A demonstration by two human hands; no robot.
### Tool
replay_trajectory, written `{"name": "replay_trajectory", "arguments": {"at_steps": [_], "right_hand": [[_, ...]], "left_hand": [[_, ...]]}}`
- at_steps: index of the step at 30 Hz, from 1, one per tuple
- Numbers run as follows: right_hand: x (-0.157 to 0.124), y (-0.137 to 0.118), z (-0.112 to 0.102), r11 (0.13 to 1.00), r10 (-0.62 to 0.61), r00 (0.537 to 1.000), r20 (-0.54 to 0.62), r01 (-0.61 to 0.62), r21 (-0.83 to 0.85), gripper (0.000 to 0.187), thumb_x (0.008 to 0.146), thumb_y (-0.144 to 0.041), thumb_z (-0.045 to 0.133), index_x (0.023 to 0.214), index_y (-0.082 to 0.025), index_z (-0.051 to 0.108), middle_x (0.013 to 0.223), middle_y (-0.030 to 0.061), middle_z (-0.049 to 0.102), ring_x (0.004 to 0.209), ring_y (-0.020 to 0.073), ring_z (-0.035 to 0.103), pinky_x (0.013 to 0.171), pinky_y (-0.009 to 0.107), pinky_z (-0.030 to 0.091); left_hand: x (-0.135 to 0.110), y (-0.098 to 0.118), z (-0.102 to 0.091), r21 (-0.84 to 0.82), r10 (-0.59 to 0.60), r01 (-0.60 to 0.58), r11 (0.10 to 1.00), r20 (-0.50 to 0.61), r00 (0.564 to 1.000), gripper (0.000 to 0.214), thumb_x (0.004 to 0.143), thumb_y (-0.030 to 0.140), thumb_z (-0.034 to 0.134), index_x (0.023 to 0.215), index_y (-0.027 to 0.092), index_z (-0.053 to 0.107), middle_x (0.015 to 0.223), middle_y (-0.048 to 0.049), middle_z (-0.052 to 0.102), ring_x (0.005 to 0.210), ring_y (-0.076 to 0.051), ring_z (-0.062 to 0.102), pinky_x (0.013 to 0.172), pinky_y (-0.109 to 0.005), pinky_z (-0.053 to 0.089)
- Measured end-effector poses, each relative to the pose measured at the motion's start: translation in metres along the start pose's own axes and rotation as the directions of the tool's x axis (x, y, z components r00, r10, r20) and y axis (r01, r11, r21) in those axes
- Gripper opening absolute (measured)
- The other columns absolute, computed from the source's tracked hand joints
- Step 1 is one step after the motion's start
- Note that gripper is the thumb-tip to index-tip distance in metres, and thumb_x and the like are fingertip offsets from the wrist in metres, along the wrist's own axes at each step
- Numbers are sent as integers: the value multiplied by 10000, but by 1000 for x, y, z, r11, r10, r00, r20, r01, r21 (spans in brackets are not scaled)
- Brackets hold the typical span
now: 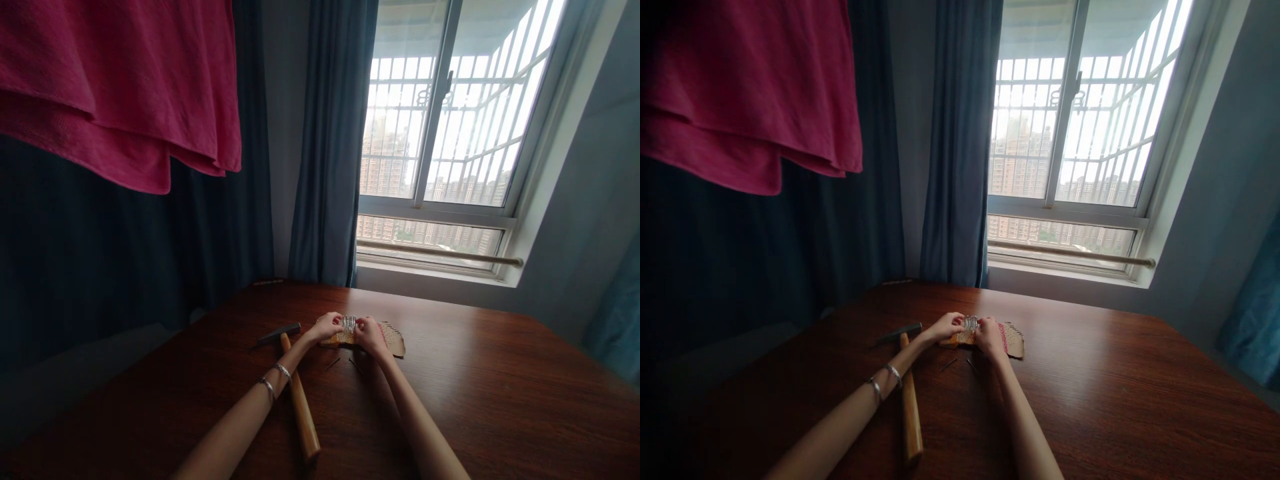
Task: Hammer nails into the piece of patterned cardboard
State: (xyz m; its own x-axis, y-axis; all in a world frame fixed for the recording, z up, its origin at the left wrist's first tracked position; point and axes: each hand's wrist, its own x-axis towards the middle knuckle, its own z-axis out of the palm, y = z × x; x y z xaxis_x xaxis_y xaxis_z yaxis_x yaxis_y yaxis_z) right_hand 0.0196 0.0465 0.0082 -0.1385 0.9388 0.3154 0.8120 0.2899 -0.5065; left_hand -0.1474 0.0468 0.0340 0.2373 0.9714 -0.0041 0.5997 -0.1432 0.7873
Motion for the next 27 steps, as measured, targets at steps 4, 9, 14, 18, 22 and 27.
{"name": "replay_trajectory", "arguments": {"at_steps": [4,9,14,18,22,27], "right_hand": [[-3,-1,2,1000,-2,999,-35,1,-24,231,786,-180,465,917,-157,654,930,73,613,778,134,571,728,194,381],[-11,-6,5,996,20,995,-103,-29,-86,206,836,-221,433,900,-171,623,939,92,583,824,158,554,701,220,367],[-17,-9,6,990,19,989,-146,-39,-134,218,875,-267,383,888,-199,590,918,75,569,815,163,544,642,235,343],[-17,-8,7,987,27,986,-162,-51,-150,230,887,-287,365,891,-207,581,894,63,570,780,157,542,598,237,319],[-18,-9,9,987,45,983,-179,-71,-144,231,890,-291,360,910,-207,574,878,59,577,759,154,542,600,238,311],[-19,-10,8,991,67,980,-188,-87,-103,227,889,-285,353,902,-204,565,883,68,600,792,166,555,631,236,320]], "left_hand": [[-5,3,3,106,50,-41,994,-85,995,329,626,227,605,931,111,646,879,-67,668,845,-193,605,730,-253,472],[1,-4,10,161,70,-45,986,-155,985,269,665,207,553,898,133,666,872,-61,681,822,-166,608,733,-238,464],[4,-6,16,190,54,-9,982,-234,971,213,692,195,533,838,139,677,833,-63,683,786,-160,610,727,-246,452],[4,-7,18,151,39,1,988,-261,965,177,694,229,557,799,149,675,782,-58,676,767,-167,606,690,-249,449],[10,-14,20,66,50,-32,997,-300,953,171,692,246,564,764,120,656,693,-47,650,672,-152,594,627,-241,439],[22,-24,21,-18,59,-67,998,-286,957,202,725,267,525,802,105,619,613,-20,614,562,-121,561,542,-215,413]]}}
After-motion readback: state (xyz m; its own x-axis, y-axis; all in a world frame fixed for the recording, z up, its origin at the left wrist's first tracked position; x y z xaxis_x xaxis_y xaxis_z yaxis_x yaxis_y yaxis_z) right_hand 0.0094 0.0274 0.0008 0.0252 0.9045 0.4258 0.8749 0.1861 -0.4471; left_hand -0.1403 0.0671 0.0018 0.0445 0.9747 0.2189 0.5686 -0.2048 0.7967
